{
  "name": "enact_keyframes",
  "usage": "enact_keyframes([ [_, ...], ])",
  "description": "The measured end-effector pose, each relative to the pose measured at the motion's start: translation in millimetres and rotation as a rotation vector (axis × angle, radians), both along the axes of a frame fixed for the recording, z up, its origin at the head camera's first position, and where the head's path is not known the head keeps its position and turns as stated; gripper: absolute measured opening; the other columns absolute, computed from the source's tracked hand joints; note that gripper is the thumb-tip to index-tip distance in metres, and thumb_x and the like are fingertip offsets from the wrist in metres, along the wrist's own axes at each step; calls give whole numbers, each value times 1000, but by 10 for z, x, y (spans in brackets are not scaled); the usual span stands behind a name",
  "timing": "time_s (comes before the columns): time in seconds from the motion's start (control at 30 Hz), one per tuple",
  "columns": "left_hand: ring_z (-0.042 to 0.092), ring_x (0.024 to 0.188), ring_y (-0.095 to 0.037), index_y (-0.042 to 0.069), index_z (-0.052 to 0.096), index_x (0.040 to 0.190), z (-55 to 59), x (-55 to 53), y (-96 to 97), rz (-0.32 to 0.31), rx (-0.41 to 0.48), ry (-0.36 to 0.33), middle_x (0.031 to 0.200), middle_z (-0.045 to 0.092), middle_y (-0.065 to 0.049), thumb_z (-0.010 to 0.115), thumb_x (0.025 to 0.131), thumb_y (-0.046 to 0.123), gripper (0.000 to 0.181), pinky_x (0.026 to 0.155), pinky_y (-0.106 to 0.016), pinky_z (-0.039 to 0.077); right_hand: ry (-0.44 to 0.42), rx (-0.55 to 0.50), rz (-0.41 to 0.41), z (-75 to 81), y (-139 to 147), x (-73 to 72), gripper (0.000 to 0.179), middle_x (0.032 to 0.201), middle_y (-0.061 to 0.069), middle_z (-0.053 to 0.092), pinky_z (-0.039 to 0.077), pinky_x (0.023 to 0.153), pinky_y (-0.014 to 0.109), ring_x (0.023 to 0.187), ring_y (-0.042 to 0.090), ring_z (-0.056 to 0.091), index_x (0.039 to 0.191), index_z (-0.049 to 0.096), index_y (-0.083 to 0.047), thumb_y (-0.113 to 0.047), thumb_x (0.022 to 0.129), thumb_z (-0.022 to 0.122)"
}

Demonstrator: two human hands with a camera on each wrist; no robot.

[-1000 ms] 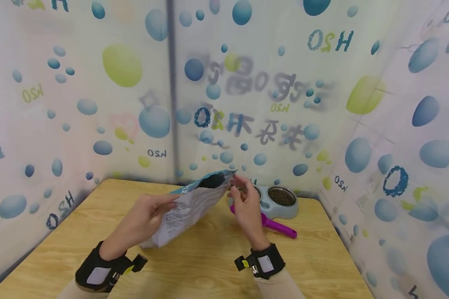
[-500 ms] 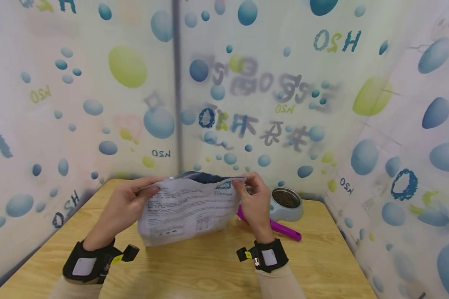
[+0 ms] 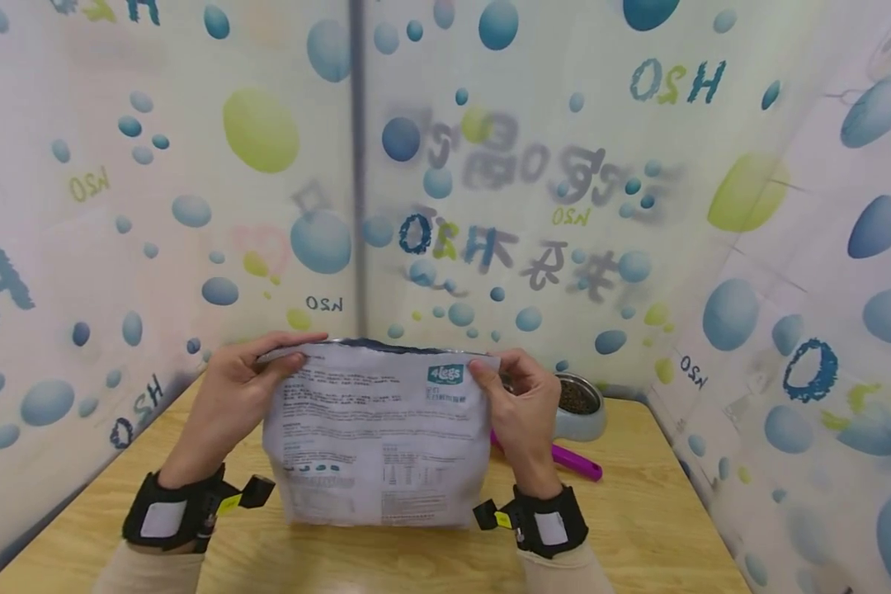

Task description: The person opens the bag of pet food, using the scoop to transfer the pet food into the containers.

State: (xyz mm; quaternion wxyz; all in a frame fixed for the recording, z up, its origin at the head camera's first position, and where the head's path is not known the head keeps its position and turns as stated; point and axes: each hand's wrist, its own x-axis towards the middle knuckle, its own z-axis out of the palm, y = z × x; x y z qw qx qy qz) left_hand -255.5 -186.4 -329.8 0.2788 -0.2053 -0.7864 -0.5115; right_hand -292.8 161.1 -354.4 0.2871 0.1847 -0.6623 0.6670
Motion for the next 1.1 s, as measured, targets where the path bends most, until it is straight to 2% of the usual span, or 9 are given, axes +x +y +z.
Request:
enact_keyframes([
  [0.1, 81, 81, -4, 12, 87, 135, -9, -37, 44, 52, 22, -18, 124, 88, -16, 75, 112, 3, 28, 68, -23, 64, 3, -8, -11, 35, 9, 36, 10, 95, -4, 87, 64, 75, 24, 87, 16, 81, 102, 77, 8, 1, 105, 83],
  [0.23, 77, 75, -6, 9, 87, 130, -13, -69, 90, 111, 42, -66, 116, 88, -18, 78, 112, 8, 21, 62, -23, 60, -34, 18, -20, 47, 24, 16, 12, 96, -2, 85, 63, 70, 25, 82, 19, 78, 107, 78, 5, -6, 108, 83],
  [0.4, 76, 71, -8, 5, 86, 126, -28, -60, 67, 98, 46, -124, 103, 87, -19, 82, 111, 15, 18, 61, -25, 59, -106, 69, -11, 38, 79, -41, 15, 99, -3, 82, 62, 72, 24, 84, 19, 74, 113, 76, 4, -10, 110, 81],
  [0.6, 79, 76, -10, 9, 88, 126, -44, -47, 1, 79, 82, -150, 103, 88, -17, 85, 110, 20, 20, 66, -26, 62, -150, 88, -6, 56, 152, -59, 18, 102, -5, 82, 61, 76, 23, 90, 19, 73, 116, 78, 3, -16, 115, 77],
  [0.8, 77, 73, -10, 7, 90, 114, -53, -54, 26, 130, 102, -108, 98, 86, -18, 88, 107, 17, 13, 63, -25, 61, -129, 99, -21, 52, 165, -53, 19, 98, -7, 82, 60, 76, 23, 89, 19, 72, 111, 79, 5, -13, 114, 76],
  [0.97, 70, 68, -10, 5, 90, 107, -59, -55, 58, 187, 73, -37, 93, 84, -16, 88, 104, 6, 4, 59, -22, 54, -93, 94, -34, 29, 156, -58, 17, 95, -7, 80, 59, 76, 23, 89, 19, 71, 106, 76, 7, -8, 113, 77],
  [1.1, 66, 65, -11, 5, 90, 105, -69, -53, 72, 214, 59, -23, 93, 82, -15, 88, 103, 2, 4, 56, -23, 50, -68, 97, -22, 9, 158, -75, 15, 95, -7, 79, 60, 76, 22, 90, 18, 71, 105, 75, 8, -5, 113, 76],
])
